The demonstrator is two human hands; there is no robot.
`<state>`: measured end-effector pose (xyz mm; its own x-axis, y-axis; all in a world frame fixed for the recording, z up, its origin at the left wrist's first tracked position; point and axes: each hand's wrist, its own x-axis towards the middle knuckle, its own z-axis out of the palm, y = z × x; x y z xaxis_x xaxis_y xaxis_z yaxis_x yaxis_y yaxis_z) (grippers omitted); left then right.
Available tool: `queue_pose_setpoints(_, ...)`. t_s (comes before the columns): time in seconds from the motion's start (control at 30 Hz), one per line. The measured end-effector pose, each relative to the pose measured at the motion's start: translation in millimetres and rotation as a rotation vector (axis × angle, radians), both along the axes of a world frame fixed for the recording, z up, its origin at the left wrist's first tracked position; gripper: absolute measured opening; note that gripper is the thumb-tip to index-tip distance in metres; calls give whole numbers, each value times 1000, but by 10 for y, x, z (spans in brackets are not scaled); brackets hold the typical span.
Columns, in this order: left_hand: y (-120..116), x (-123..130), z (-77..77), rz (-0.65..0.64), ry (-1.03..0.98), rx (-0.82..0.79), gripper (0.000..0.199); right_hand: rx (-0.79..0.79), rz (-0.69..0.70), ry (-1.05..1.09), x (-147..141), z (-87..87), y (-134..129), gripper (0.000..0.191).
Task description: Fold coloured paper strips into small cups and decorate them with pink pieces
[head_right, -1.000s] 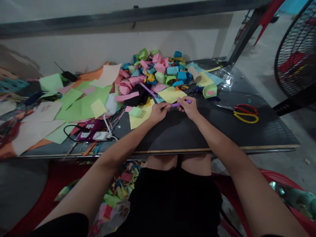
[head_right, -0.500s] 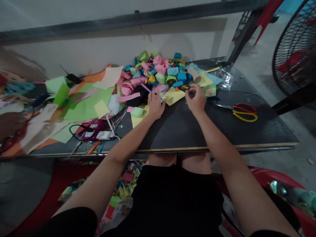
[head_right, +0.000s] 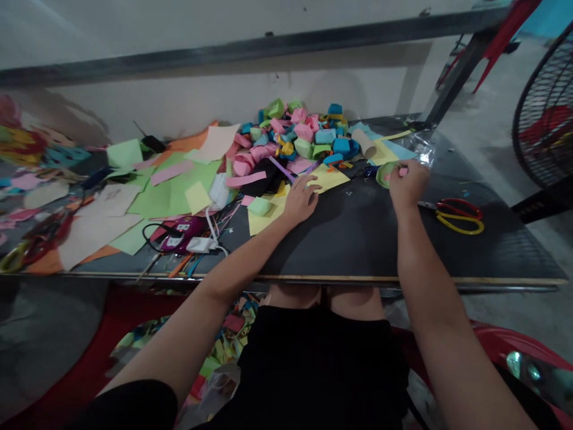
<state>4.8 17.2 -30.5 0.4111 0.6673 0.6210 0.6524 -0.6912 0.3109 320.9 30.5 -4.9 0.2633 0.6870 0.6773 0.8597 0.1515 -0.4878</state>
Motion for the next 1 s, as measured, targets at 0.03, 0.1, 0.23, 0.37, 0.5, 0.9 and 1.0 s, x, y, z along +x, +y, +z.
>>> queue_pose_setpoints(0.03, -22, -2, 11, -7, -7, 19, 22, 36, -24, 16, -133, 47, -31, 14)
queue_pose_setpoints(0.1, -75, -12, 44, -26, -34, 74, 26, 53, 100, 40, -482, 105, -115, 14)
queue_pose_setpoints(0.23, -149, -70, 112, -97, -25, 159, 35, -55, 538, 97, -1176, 7, -287, 15)
queue_pose_setpoints(0.37, -133, -107, 106, -264, 159, 75, 32, -216, 705, 238, -1412, -171, -304, 32)
queue_pose_setpoints(0.5, -100, -70, 66, -272, 204, -30, 31, -309, 687, 435, -1302, -230, -246, 40)
queue_pose_setpoints(0.9, -119, 6, 144, 79, 104, -274, 23, -343, 699, 498, -1264, -182, -283, 46)
queue_pose_setpoints(1.0, -128, 5, 146, 139, 33, -327, 20, -283, 699, 430, -1282, -153, -346, 49)
